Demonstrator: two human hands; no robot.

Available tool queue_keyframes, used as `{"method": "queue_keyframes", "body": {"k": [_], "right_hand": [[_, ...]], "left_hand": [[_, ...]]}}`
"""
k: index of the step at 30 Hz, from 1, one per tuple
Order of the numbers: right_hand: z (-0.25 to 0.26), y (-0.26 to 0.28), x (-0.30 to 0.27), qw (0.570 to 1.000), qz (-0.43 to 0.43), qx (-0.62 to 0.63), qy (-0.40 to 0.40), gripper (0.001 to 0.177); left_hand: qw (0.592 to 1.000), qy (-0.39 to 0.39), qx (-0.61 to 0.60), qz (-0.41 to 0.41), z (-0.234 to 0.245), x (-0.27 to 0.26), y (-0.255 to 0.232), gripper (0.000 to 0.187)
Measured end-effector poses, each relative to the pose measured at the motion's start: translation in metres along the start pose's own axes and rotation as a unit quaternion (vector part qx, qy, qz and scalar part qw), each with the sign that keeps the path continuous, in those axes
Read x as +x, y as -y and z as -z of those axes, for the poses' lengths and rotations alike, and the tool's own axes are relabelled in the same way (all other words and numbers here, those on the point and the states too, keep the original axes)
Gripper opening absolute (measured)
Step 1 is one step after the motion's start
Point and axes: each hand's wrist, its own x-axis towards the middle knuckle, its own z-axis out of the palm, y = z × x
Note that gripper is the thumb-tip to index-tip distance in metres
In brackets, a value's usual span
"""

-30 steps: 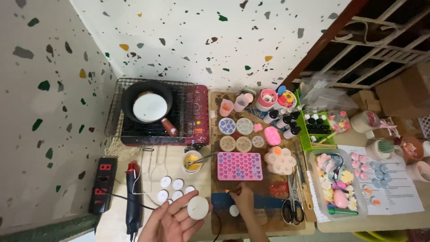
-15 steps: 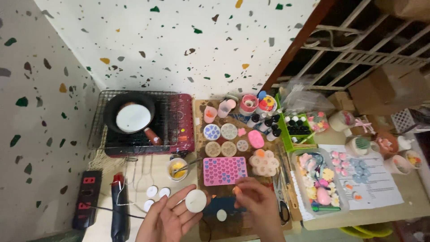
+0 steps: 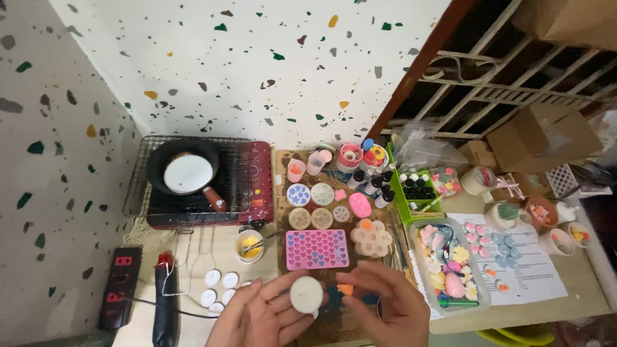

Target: Decorate candles by melting their surface with a heat gun to attach small wax decorative pieces.

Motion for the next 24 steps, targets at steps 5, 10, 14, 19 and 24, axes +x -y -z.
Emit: {"method": "queue_keyframes", "body": {"k": [5,10,14,19,24], "right_hand": [[-0.009,0.01,0.001,0.997,0.023,-0.058,0.05,0.065],[-0.018,0.014,0.0,0.996,0.019,-0.05,0.074,0.073],[-0.024,0.02,0.002,0.998,-0.022,-0.028,0.06,0.074],[-0.029,0.024,0.005,0.994,-0.104,0.024,0.034,0.076],[-0.035,0.034,0.006,0.991,-0.132,0.02,0.027,0.074]], "left_hand": [[0.999,-0.001,0.015,0.031,-0.023,-0.007,-0.002,0.077],[0.998,0.02,0.058,0.013,-0.036,-0.011,-0.004,0.078],[0.997,-0.002,0.067,0.023,-0.037,-0.01,-0.006,0.079],[0.998,-0.001,0.068,0.017,-0.034,-0.01,-0.004,0.083],[0.998,0.004,0.063,0.015,-0.032,-0.01,-0.004,0.083]]}}
